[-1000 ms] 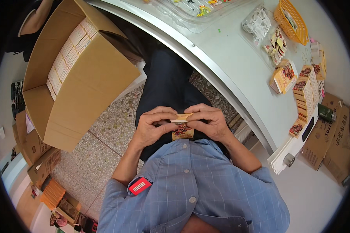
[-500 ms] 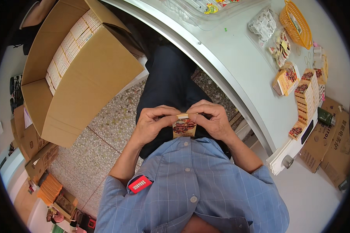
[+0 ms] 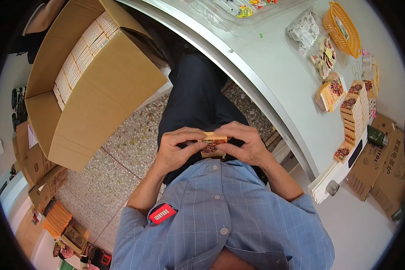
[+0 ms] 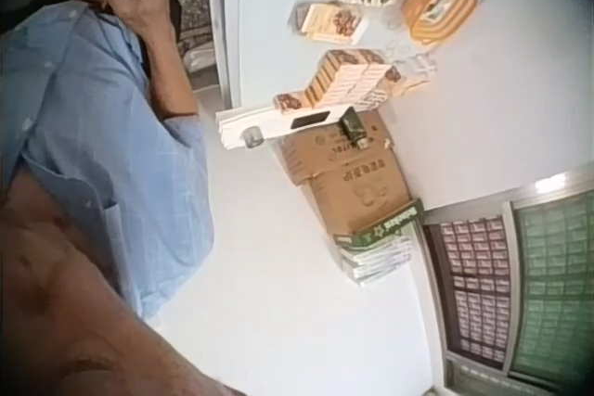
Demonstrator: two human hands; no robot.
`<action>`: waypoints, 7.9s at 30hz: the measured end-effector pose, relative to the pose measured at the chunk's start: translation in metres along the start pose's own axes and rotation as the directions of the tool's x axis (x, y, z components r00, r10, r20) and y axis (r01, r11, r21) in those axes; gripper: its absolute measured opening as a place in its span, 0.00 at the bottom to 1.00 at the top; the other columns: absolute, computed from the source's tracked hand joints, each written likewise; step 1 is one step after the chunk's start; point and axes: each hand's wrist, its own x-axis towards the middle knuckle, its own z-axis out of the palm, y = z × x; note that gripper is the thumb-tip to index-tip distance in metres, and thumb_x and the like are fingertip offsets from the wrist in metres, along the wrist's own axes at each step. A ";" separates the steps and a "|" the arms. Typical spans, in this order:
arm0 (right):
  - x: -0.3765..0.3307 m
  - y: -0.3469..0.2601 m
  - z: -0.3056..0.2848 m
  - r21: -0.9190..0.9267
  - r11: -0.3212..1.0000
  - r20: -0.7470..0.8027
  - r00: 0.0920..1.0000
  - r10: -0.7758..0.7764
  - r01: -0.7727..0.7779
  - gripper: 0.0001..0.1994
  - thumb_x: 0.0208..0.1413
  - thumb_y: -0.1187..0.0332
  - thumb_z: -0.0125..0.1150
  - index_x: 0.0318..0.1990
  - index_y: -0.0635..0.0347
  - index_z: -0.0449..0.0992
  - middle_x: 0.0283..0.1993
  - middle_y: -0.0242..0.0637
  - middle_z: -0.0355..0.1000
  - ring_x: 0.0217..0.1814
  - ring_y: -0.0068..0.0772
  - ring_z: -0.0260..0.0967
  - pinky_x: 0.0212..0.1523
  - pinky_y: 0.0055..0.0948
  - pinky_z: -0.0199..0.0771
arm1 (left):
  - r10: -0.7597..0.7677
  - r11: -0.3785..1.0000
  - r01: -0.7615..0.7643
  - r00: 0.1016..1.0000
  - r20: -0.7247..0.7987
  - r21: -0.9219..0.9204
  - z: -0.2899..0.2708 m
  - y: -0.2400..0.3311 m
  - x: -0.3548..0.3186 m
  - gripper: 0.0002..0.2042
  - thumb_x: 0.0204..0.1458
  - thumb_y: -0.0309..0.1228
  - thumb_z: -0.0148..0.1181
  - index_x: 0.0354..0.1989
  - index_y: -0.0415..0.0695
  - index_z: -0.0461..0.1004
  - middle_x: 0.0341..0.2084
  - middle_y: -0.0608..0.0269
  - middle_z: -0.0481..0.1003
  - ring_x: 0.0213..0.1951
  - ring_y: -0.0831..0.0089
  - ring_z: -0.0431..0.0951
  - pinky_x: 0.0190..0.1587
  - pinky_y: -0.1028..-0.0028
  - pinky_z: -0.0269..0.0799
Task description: Manually packing small colorful items into small product boxes and organizing them into larger shipping containers.
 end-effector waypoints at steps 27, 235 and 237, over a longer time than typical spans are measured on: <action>0.026 -0.026 -0.039 -0.361 0.885 0.022 0.951 -0.309 0.296 0.19 0.48 0.75 0.75 0.49 0.62 0.80 0.49 0.45 0.77 0.47 0.44 0.77 0.46 0.33 0.78 | 0.208 0.962 -0.223 0.973 0.104 0.159 -0.007 0.042 0.030 0.22 0.52 0.20 0.70 0.56 0.41 0.73 0.43 0.58 0.81 0.38 0.78 0.81 0.32 0.79 0.73; 0.083 -0.077 -0.140 -0.650 0.760 -0.296 0.917 -0.266 0.011 0.05 0.57 0.73 0.66 0.40 0.61 0.82 0.54 0.40 0.76 0.61 0.38 0.69 0.64 0.37 0.64 | 0.676 0.726 -0.601 0.712 -0.187 0.334 0.071 0.076 0.151 0.22 0.46 0.16 0.70 0.53 0.36 0.78 0.37 0.52 0.80 0.37 0.64 0.81 0.40 0.70 0.77; 0.081 -0.073 -0.130 -0.630 0.772 -0.408 0.881 -0.239 -0.082 0.05 0.57 0.72 0.67 0.40 0.60 0.82 0.54 0.40 0.76 0.61 0.39 0.70 0.64 0.37 0.64 | 0.793 0.589 -0.691 0.594 -0.135 0.418 0.074 0.072 0.157 0.23 0.43 0.15 0.70 0.52 0.36 0.78 0.38 0.52 0.81 0.38 0.61 0.81 0.40 0.68 0.77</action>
